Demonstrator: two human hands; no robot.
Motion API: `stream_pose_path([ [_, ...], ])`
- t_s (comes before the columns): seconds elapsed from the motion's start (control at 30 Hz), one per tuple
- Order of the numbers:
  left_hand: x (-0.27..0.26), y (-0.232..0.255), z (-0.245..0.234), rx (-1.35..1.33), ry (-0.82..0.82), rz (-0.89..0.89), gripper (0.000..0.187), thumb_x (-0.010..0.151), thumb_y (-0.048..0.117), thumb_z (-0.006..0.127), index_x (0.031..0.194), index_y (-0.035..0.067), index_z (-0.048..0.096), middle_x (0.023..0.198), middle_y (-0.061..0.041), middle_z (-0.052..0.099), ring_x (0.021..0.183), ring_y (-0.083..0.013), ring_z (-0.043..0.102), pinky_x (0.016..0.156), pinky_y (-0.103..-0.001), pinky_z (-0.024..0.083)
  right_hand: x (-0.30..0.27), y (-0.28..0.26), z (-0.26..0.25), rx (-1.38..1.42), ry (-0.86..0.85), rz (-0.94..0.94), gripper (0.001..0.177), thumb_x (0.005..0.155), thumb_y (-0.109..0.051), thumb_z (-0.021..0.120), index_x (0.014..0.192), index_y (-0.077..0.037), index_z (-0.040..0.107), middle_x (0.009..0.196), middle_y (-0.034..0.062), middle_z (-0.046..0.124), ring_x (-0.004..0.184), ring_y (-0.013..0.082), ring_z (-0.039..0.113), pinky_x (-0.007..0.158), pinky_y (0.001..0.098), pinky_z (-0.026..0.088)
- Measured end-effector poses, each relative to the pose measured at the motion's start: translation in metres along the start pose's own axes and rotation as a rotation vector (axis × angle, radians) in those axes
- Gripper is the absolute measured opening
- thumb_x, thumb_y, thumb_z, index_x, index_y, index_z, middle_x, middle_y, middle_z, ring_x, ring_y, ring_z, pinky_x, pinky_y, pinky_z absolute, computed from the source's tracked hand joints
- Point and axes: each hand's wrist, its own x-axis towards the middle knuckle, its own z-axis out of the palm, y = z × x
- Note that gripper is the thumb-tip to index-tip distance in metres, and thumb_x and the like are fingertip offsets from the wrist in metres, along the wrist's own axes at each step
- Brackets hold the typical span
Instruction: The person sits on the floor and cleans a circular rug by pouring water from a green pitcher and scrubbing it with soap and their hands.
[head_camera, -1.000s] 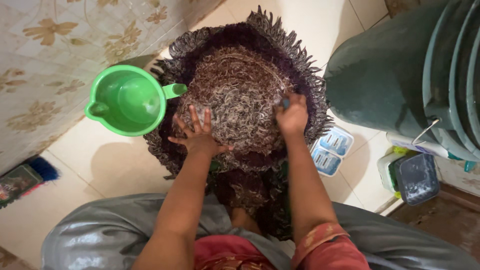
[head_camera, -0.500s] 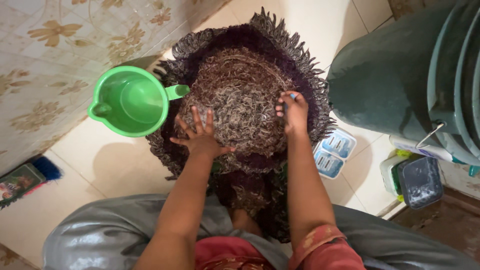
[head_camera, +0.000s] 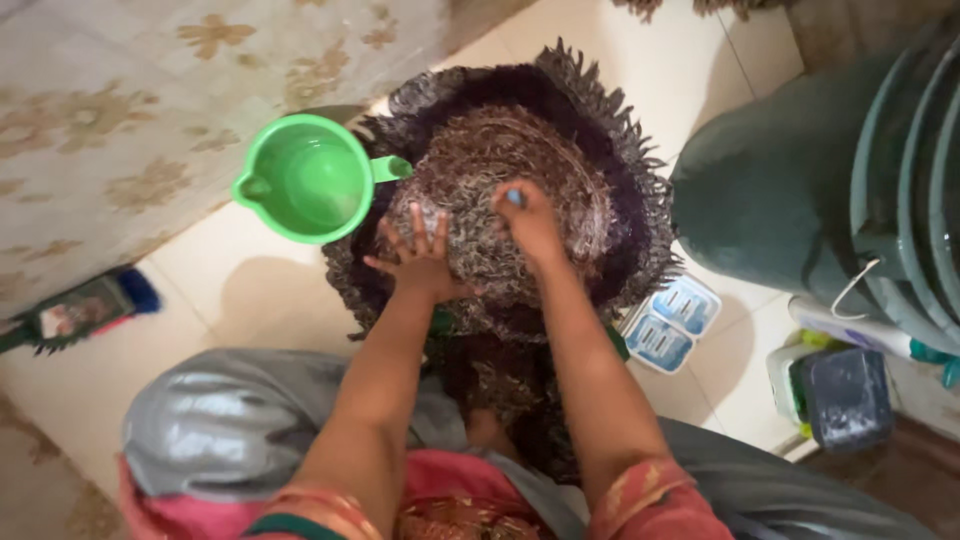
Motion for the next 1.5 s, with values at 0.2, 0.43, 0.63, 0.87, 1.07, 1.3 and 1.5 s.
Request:
stream_pose_path([
  [0.2,-0.031,-0.014,0.0,-0.079,0.328,0.276,0.104,0.082,0.057,0.076,0.161,0.024,0.018,0.168,-0.016,0.01,0.154,-0.048,0.011,0.121,-0.07,0.014,-0.033,0.036,-0.006,0.057,-0.07,0.019,0.008,0.097,-0.012,0.068,0.104,-0.01,0.065,0.085,0.0016,0.069,0.064,0.0098,0.063,0.054,0.0257,0.049],
  [0.43,-0.046,-0.101,-0.039,-0.062,0.992,0.225,0.066,0.083,0.029,0.073,0.141,0.005,0.053,0.131,-0.022,0.065,0.122,-0.0379,0.06,0.107,-0.05,0.046,-0.052,0.045,-0.017,0.09,-0.009,0.082,0.008,0.094,-0.011,0.066,0.102,-0.009,0.064,0.082,0.0032,0.069,0.061,0.0118,0.062,0.05,0.0259,0.046],
  [0.63,-0.034,-0.14,-0.055,0.124,0.668,0.164,0.028,0.1,0.02,0.05,0.104,0.012,0.077,0.108,-0.019,0.075,0.098,-0.0387,0.074,0.082,-0.051,0.058,-0.078,0.034,-0.023,0.107,-0.004,0.053,0.009,0.094,-0.011,0.067,0.102,-0.008,0.065,0.083,0.0035,0.069,0.062,0.0114,0.063,0.05,0.0264,0.047],
  [0.87,-0.154,-0.111,-0.104,0.614,0.26,0.242,0.03,0.09,0.009,0.06,0.114,0.017,0.076,0.111,-0.011,0.077,0.103,-0.0302,0.074,0.084,-0.044,0.061,-0.079,0.012,-0.031,0.103,0.036,0.178,0.016,0.099,-0.022,0.067,0.102,-0.007,0.065,0.082,0.0047,0.068,0.065,0.0134,0.065,0.054,0.0306,0.055],
  [1.07,-0.208,-0.025,-0.1,0.845,0.143,0.663,0.022,0.087,0.011,0.061,0.1,0.012,0.08,0.109,-0.011,0.076,0.103,-0.0326,0.072,0.085,-0.044,0.057,-0.045,0.01,-0.016,0.269,-0.019,0.165,0.02,0.099,-0.028,0.065,0.105,-0.009,0.064,0.083,0.0047,0.07,0.067,0.0164,0.066,0.057,0.0323,0.055],
  [1.3,-0.227,0.059,-0.131,0.878,0.018,0.691,0.021,0.079,0.012,0.074,0.098,0.008,0.079,0.102,-0.015,0.076,0.098,-0.0335,0.073,0.082,-0.043,0.058,0.023,0.011,-0.003,0.387,-0.321,-0.224,0.022,0.093,-0.019,0.064,0.098,0.0,0.074,0.095,0.0069,0.079,0.079,0.0185,0.073,0.072,0.0332,0.061],
  [1.5,-0.212,0.004,-0.15,0.577,0.323,0.613,0.019,0.085,0.025,0.069,0.101,0.02,0.078,0.096,-0.01,0.077,0.094,-0.0324,0.072,0.08,-0.048,0.057,0.015,-0.098,-0.04,0.406,-0.034,-0.003,0.016,0.096,-0.019,0.072,0.105,-0.007,0.069,0.079,0.0035,0.066,0.063,0.0144,0.061,0.055,0.0294,0.049],
])
